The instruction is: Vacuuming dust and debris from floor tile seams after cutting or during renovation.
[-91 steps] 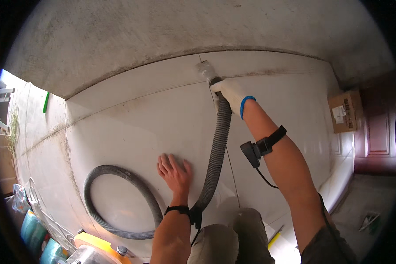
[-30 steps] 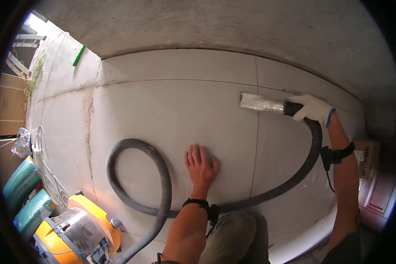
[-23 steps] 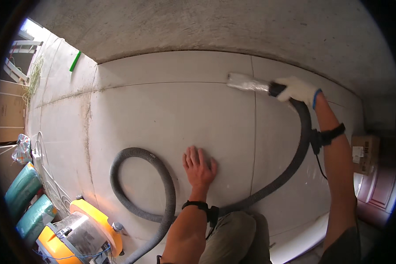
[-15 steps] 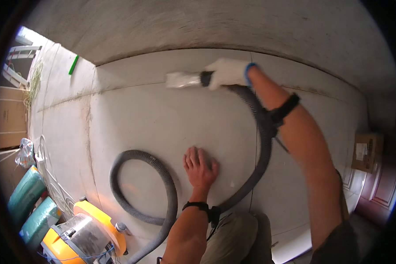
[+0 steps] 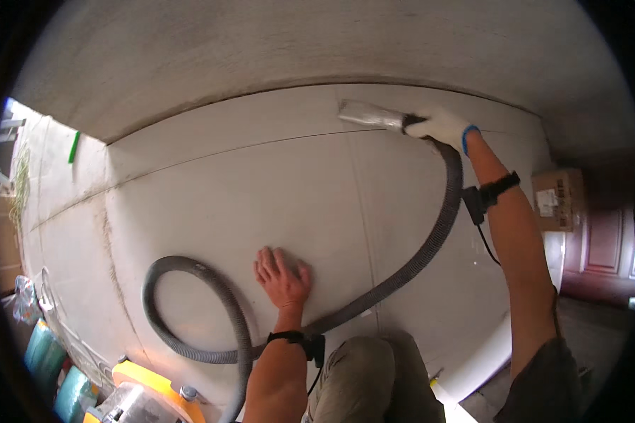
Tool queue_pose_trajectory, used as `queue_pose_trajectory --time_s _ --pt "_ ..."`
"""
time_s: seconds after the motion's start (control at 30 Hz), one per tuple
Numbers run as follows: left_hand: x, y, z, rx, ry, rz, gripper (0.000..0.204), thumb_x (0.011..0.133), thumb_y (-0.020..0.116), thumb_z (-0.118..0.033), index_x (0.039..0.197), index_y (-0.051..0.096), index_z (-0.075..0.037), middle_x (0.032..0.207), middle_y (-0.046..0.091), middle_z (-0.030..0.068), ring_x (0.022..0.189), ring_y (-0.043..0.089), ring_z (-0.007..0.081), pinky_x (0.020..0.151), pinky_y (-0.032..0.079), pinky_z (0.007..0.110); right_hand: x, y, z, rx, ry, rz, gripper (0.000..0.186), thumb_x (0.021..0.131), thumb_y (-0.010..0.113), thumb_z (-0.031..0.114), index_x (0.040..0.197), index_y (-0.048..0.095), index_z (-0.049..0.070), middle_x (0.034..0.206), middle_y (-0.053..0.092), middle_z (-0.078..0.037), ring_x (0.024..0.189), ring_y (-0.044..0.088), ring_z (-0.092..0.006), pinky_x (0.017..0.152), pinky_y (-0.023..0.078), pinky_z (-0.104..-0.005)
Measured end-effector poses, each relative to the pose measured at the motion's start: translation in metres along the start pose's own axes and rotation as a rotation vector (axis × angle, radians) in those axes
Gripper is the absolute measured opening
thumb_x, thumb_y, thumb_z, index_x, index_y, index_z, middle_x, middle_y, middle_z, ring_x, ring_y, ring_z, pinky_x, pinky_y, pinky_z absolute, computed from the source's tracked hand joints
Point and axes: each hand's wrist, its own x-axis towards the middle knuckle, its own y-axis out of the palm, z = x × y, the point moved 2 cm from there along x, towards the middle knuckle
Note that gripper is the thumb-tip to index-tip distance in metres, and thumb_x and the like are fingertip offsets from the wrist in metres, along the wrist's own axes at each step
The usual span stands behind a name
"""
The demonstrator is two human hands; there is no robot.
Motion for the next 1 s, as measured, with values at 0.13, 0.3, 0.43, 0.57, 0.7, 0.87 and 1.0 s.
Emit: queue_pose_trajectory --time_s 0.13,0.3,0.43,0.57,0.7,0.87,1.0 --pt "0.002 0.001 -0.003 0.036 0.035 -0.046 0.063 0.087 0.068 -0.033 0.138 0.054 0.0 0.151 0.048 0.0267 0.146 0.04 0.0452 0.124 0.027 0.06 -0.052 -0.037 -0.073 -0.151 0.011 -0.139 0.048 0.082 0.08 0.037 0.118 0.078 0.005 0.083 0.072 -0.009 0.066 0.063 -0.0189 0.061 0.051 -0.0365" --pt "0.002 -0.001 -0.003 0.035 0.051 -0.066 0.061 0.089 0.068 -0.03 0.139 0.053 0.001 0.152 0.047 0.0256 0.146 0.039 0.045 0.123 0.027 0.06 -0.07 -0.056 -0.043 -0.325 -0.06 -0.123 0.047 0.082 0.077 0.034 0.116 0.076 0.002 0.082 0.072 -0.011 0.072 0.065 -0.0219 0.069 0.053 -0.04" --pt "0.0 0.002 -0.012 0.041 0.047 -0.072 0.064 0.087 0.07 -0.029 0.14 0.051 0.001 0.151 0.047 0.0253 0.145 0.04 0.0455 0.122 0.029 0.06 -0.034 -0.05 -0.004 -0.404 -0.231 -0.062 0.05 0.078 0.077 0.031 0.12 0.075 0.004 0.086 0.073 -0.014 0.075 0.066 -0.0252 0.072 0.055 -0.04" --pt "-0.002 0.003 -0.003 0.027 0.072 -0.083 0.062 0.09 0.069 -0.027 0.144 0.049 -0.002 0.155 0.043 0.0245 0.147 0.036 0.046 0.12 0.028 0.059 -0.031 -0.07 0.009 -0.405 -0.09 0.021 0.057 0.074 0.078 0.03 0.124 0.074 0.003 0.093 0.075 -0.016 0.081 0.068 -0.0289 0.076 0.055 -0.0402" --pt "-0.001 0.002 0.0 0.041 0.112 -0.134 0.063 0.09 0.07 -0.025 0.144 0.049 -0.001 0.155 0.043 0.0244 0.146 0.038 0.0461 0.12 0.029 0.059 -0.003 -0.13 -0.085 -0.643 -0.041 -0.109 0.061 0.071 0.079 0.027 0.126 0.073 0.003 0.095 0.075 -0.017 0.085 0.07 -0.0287 0.079 0.057 -0.0427" --pt "0.001 0.002 -0.007 0.044 0.09 -0.106 0.063 0.09 0.069 -0.024 0.144 0.049 0.0 0.155 0.044 0.0247 0.146 0.038 0.0459 0.12 0.029 0.058 -0.016 -0.18 -0.142 -0.818 0.318 -0.149 0.057 0.07 0.08 0.022 0.123 0.074 0.003 0.09 0.075 -0.018 0.077 0.07 -0.0288 0.071 0.057 -0.0438" --pt "0.002 0.005 -0.007 0.053 0.104 -0.113 0.064 0.088 0.069 -0.027 0.142 0.05 0.001 0.151 0.046 0.026 0.144 0.04 0.0474 0.119 0.031 0.061 -0.018 -0.193 -0.15 -0.67 0.327 -0.202 0.049 0.07 0.079 0.019 0.117 0.075 0.003 0.083 0.073 -0.02 0.069 0.068 -0.0296 0.065 0.056 -0.0442"
